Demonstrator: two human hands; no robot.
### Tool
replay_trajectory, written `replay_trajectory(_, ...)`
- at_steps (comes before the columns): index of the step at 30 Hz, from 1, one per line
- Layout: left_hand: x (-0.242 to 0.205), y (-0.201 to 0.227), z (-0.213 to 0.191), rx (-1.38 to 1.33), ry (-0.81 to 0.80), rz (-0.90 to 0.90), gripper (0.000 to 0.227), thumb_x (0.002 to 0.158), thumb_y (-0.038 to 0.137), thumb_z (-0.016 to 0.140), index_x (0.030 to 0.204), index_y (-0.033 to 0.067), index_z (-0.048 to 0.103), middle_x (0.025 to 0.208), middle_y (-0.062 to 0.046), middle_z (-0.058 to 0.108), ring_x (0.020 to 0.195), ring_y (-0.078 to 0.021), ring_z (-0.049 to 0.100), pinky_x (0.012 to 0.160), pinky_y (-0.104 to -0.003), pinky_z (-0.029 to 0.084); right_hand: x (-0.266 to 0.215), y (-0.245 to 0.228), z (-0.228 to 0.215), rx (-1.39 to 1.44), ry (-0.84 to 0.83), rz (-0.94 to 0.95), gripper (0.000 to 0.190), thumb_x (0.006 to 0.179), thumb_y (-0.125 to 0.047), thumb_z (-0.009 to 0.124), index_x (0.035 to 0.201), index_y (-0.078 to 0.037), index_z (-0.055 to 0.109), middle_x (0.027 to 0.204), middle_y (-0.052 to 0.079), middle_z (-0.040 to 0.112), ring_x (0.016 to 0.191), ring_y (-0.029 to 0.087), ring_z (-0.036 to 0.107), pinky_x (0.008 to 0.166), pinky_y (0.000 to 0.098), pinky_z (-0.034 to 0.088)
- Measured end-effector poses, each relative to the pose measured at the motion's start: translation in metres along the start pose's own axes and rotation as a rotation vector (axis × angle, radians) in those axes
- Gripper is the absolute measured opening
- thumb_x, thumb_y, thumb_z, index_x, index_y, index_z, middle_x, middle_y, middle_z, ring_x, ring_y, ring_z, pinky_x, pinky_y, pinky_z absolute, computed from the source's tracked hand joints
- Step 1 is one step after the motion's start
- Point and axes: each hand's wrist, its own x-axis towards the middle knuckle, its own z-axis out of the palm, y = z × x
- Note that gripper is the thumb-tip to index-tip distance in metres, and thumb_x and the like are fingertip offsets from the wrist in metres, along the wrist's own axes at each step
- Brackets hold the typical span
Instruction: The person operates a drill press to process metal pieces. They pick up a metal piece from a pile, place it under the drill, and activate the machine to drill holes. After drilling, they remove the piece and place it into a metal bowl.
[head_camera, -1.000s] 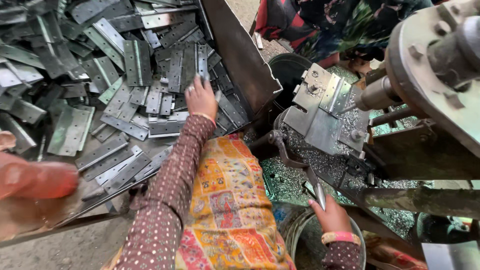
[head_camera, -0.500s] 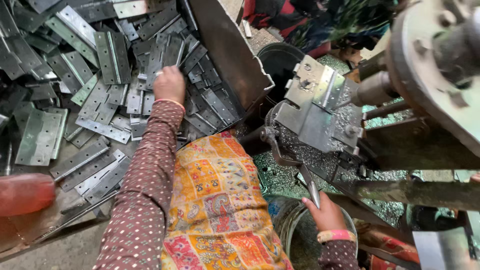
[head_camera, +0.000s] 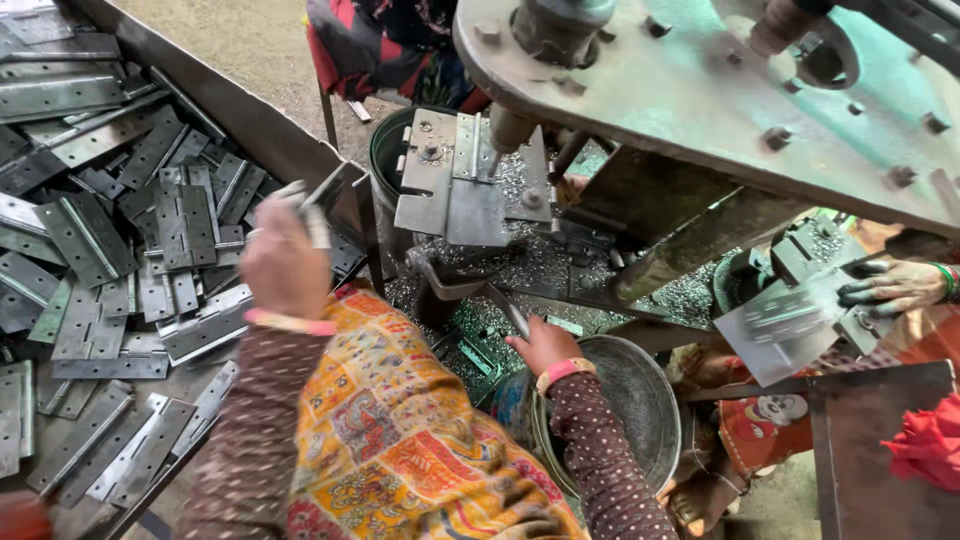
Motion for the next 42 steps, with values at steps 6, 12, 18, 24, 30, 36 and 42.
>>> replay_trajectory(6,-0.017,0.125,0.039,0.244,-0.281,0.512,0.034,0.094,0.029,0.057,0.125,0.0141,0.062,0.131,-0.010,0.060,0.126,-0.0312,0.059,0.114,-0.050,0.037,-0.004,-0.004,-0.002,0.013,-0.002,0.006,0.051,0.089,-0.052,0.068,0.103,-0.003,0.064,0.086,0.020,0.072,0.082,0.039,0.071,0.075,0.0517,0.055)
replay_trajectory(12,-0.021,0.133,0.048,0.085,-0.511,0.310,0.078,0.100,0.062,0.044,0.147,0.0002,0.051,0.156,-0.019,0.044,0.134,-0.0285,0.046,0.121,-0.050,0.020,-0.004,-0.004,-0.005,0.002,-0.042,-0.005,0.055,0.090,-0.055,0.069,0.104,-0.002,0.062,0.086,0.021,0.073,0.080,0.038,0.071,0.074,0.0499,0.055)
replay_trajectory(18,-0.034,0.135,0.038,0.103,-0.560,0.458,0.072,0.091,0.062,0.046,0.137,0.0078,0.059,0.150,-0.012,0.047,0.142,-0.0240,0.045,0.120,-0.053,0.013,-0.001,-0.037,-0.058,-0.031,-0.314,0.163,0.056,0.093,-0.054,0.063,0.116,-0.003,0.058,0.094,0.014,0.076,0.082,0.031,0.077,0.074,0.0444,0.061)
replay_trajectory(24,-0.028,0.138,0.073,0.048,-0.685,0.372,0.046,0.101,0.044,0.044,0.123,0.0130,0.069,0.152,-0.007,0.055,0.138,-0.0206,0.051,0.127,-0.054,0.010,0.002,-0.037,-0.062,-0.065,-0.195,0.051,0.059,0.091,-0.053,0.068,0.117,-0.001,0.061,0.102,0.019,0.073,0.094,0.034,0.073,0.085,0.0453,0.056)
replay_trajectory(30,-0.037,0.131,0.073,0.010,-0.580,0.420,0.043,0.099,0.038,0.047,0.125,0.0115,0.070,0.149,-0.008,0.057,0.138,-0.0209,0.052,0.126,-0.055,0.011,0.009,-0.029,-0.054,-0.073,-0.170,0.023,0.059,0.091,-0.054,0.068,0.115,0.000,0.062,0.101,0.020,0.073,0.094,0.036,0.072,0.084,0.0463,0.055)
replay_trajectory(36,-0.020,0.139,0.087,0.042,-0.610,0.380,0.050,0.099,0.042,0.044,0.124,0.0072,0.069,0.147,-0.011,0.056,0.136,-0.0234,0.051,0.123,-0.054,0.010,0.010,-0.020,-0.043,-0.074,-0.087,-0.005,0.058,0.089,-0.056,0.068,0.108,-0.001,0.065,0.095,0.020,0.072,0.090,0.038,0.071,0.080,0.0487,0.055)
replay_trajectory(42,-0.011,0.139,0.101,0.056,-0.655,0.367,0.039,0.102,0.024,0.042,0.125,0.0081,0.069,0.149,-0.009,0.054,0.135,-0.0235,0.053,0.126,-0.053,0.009,-0.011,-0.002,0.001,0.080,-0.040,0.054,0.053,0.090,-0.054,0.067,0.106,-0.003,0.065,0.086,0.019,0.073,0.078,0.035,0.073,0.074,0.0471,0.057)
